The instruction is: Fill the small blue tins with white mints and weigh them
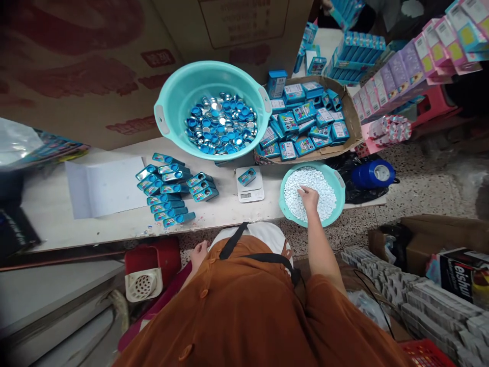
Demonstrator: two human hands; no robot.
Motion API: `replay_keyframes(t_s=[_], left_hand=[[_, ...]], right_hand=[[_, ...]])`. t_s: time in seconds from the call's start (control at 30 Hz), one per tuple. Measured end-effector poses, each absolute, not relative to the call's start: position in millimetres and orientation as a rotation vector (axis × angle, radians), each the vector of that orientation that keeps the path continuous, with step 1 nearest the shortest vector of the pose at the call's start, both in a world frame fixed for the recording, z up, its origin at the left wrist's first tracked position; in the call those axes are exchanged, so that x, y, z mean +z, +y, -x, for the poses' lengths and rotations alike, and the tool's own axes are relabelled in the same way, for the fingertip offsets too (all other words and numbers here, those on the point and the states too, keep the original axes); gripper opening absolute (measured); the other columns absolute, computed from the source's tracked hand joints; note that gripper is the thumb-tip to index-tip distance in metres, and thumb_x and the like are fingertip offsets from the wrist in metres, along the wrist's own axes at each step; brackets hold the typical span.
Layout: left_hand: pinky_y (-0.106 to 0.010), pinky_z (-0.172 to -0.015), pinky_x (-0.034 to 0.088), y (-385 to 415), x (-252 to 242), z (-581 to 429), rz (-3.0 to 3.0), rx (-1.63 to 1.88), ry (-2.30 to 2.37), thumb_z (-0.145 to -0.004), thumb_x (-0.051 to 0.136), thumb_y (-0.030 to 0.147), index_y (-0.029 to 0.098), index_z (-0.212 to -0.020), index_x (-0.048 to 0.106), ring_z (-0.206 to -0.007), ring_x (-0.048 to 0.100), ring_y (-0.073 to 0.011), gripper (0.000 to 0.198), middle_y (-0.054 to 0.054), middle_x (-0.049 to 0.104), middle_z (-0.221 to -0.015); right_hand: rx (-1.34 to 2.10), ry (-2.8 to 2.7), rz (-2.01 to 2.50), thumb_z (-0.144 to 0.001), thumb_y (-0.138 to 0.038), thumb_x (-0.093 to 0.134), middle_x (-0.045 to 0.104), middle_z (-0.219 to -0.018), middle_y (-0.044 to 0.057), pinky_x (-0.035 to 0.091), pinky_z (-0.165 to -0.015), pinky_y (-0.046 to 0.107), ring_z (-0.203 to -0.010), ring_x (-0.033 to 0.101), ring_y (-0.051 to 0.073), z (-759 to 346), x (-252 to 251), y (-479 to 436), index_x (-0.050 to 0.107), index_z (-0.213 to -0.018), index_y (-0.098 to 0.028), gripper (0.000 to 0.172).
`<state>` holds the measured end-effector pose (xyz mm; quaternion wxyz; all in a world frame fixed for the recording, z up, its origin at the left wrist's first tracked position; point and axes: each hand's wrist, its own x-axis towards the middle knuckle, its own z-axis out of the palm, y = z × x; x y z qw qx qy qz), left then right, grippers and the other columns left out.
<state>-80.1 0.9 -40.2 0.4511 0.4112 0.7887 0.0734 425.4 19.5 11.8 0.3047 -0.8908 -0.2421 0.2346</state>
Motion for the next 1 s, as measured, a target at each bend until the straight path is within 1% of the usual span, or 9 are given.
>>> replay_keyframes(t_s=[0.07,0.13,0.2,0.3,0.43,0.53,0.67,0.8,1.0], left_hand=[[-0.037,-0.082,0.046,0.2,-40.2,79.7,-0.995,0.199,1.969,-0.075,0.041,0.053,0.017,-0.079,0.058,-0.090,0.061,-0.0281,0.041,-0.015,0.068,-0.088],[-0.037,-0.083,0.045,-0.5,-40.5,79.7,-0.981,0.206,1.977,-0.076,0.043,0.049,0.016,-0.080,0.059,-0.090,0.061,-0.0283,0.037,-0.014,0.068,-0.089],[-0.038,-0.084,0.044,-1.6,-41.1,79.5,-0.970,0.211,1.983,-0.076,0.045,0.048,0.017,-0.079,0.059,-0.091,0.060,-0.0289,0.035,-0.014,0.068,-0.089],[-0.037,-0.085,0.045,-4.6,-41.9,78.1,-0.955,0.237,1.999,-0.077,0.044,0.046,0.017,-0.077,0.060,-0.091,0.061,-0.0281,0.033,-0.012,0.069,-0.089],[-0.037,-0.086,0.045,-10.6,-39.9,75.1,-0.939,0.274,2.047,-0.077,0.045,0.043,0.018,-0.075,0.061,-0.091,0.061,-0.0266,0.030,-0.010,0.069,-0.087],[-0.037,-0.084,0.046,-16.6,-37.6,73.8,-0.874,0.297,2.073,-0.077,0.046,0.042,0.019,-0.074,0.061,-0.088,0.062,-0.0261,0.028,-0.009,0.069,-0.084],[-0.036,-0.084,0.046,-27.8,-38.5,73.3,-0.779,0.336,2.083,-0.077,0.046,0.042,0.018,-0.072,0.061,-0.087,0.062,-0.0253,0.028,-0.009,0.069,-0.083],[-0.035,-0.086,0.045,-40.7,-45.3,72.9,-0.706,0.402,2.102,-0.077,0.047,0.045,0.018,-0.077,0.062,-0.089,0.061,-0.0243,0.031,-0.008,0.069,-0.086],[-0.034,-0.086,0.045,-56.5,-58.7,73.4,-0.667,0.510,2.074,-0.077,0.046,0.049,0.016,-0.082,0.064,-0.089,0.061,-0.0232,0.037,-0.009,0.069,-0.090]], right_hand=[[0.659,-0.625,2.291,-0.063,-0.039,0.069,0.073,-0.088,0.009,0.051,-0.081,0.037,-0.079,0.065,0.023,-421.3,14.9,28.1,0.074,-0.094,-0.013,0.041],[0.720,-0.613,2.213,-0.063,-0.040,0.070,0.073,-0.090,0.009,0.052,-0.078,0.035,-0.079,0.066,0.022,-413.2,21.3,42.3,0.073,-0.096,-0.013,0.043],[0.788,-0.646,2.142,-0.063,-0.039,0.069,0.073,-0.091,0.008,0.053,-0.074,0.033,-0.077,0.066,0.021,-400.9,29.6,62.1,0.073,-0.097,-0.013,0.043],[0.884,-0.790,2.064,-0.066,-0.038,0.068,0.073,-0.085,0.006,0.052,-0.069,0.030,-0.073,0.065,0.019,-376.8,41.6,98.8,0.073,-0.096,-0.014,0.039],[0.911,-1.092,2.053,-0.068,-0.032,0.068,0.074,-0.085,0.004,0.050,-0.074,0.029,-0.075,0.065,0.018,-345.7,51.1,145.9,0.075,-0.093,-0.018,0.030],[0.902,-1.326,2.068,-0.068,-0.027,0.068,0.074,-0.084,0.003,0.048,-0.077,0.029,-0.077,0.065,0.018,-331.4,53.7,170.0,0.076,-0.090,-0.019,0.024],[0.934,-1.500,2.111,-0.068,-0.025,0.069,0.074,-0.079,0.005,0.048,-0.075,0.028,-0.075,0.066,0.019,-323.8,54.6,186.7,0.076,-0.089,-0.018,0.024],[0.941,-1.656,2.103,-0.068,-0.023,0.066,0.074,-0.077,0.005,0.047,-0.074,0.027,-0.071,0.065,0.019,-319.4,54.9,195.2,0.076,-0.089,-0.018,0.024],[0.914,-1.787,2.090,-0.067,-0.019,0.064,0.074,-0.081,0.006,0.046,-0.076,0.028,-0.076,0.065,0.021,-314.1,55.8,202.9,0.076,-0.088,-0.018,0.024]])
